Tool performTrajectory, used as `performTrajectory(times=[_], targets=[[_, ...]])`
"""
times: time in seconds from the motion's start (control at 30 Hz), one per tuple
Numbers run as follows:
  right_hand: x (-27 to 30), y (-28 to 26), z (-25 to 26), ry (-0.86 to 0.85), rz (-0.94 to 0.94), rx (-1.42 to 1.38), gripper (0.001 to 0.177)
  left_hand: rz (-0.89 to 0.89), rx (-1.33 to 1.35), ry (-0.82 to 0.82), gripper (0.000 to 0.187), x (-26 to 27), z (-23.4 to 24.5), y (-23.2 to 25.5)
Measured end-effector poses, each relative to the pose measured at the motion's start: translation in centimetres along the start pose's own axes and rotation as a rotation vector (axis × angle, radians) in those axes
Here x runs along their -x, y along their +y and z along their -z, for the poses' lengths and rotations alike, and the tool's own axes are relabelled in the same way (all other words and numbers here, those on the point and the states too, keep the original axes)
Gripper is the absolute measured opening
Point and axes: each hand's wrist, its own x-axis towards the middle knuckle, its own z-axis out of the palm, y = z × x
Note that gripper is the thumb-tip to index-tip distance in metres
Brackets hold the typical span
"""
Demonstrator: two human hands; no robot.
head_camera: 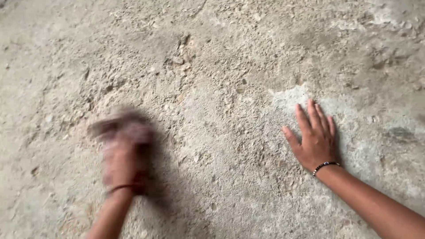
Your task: The person moves a metal pipe aside and wipes a concrete floor with a cloth, occasionally using their bare hand to feel the surface. They continue wiping and rubbing the floor with the cloth until the task is complete.
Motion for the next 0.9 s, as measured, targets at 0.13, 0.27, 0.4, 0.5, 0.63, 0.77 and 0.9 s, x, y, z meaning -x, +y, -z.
performTrajectory(times=[0.13,0.27,0.4,0.5,0.63,0.77,0.9], targets=[[-0.3,-0.6,0.7,0.03,-0.006,-0.011,0.079,-0.515,-0.309,0.079,0.048,0.1,4.4,8.9],[0.3,0.0,0.5,0.017,0.005,0.011,0.078,-0.008,0.544,-0.057,0.05,0.0,14.5,15.1],[0.4,0.3,-0.3,0.048,0.033,0.002,0.076,-0.194,-0.039,0.146,0.054,-2.6,10.2,14.0],[0.2,-0.5,0.8,-0.005,-0.012,0.005,0.076,-0.386,-0.247,0.073,0.052,-2.6,8.8,12.9],[0.3,-0.2,0.2,0.01,0.005,-0.008,0.076,-0.325,-0.187,0.168,0.053,-4.1,10.3,7.2],[0.2,0.1,0.2,0.008,-0.004,-0.01,0.075,0.002,-0.35,0.041,0.044,-1.0,14.8,5.7],[0.6,0.5,-0.4,0.062,0.012,-0.032,0.075,-0.389,0.025,0.142,0.042,2.5,15.5,3.1]])
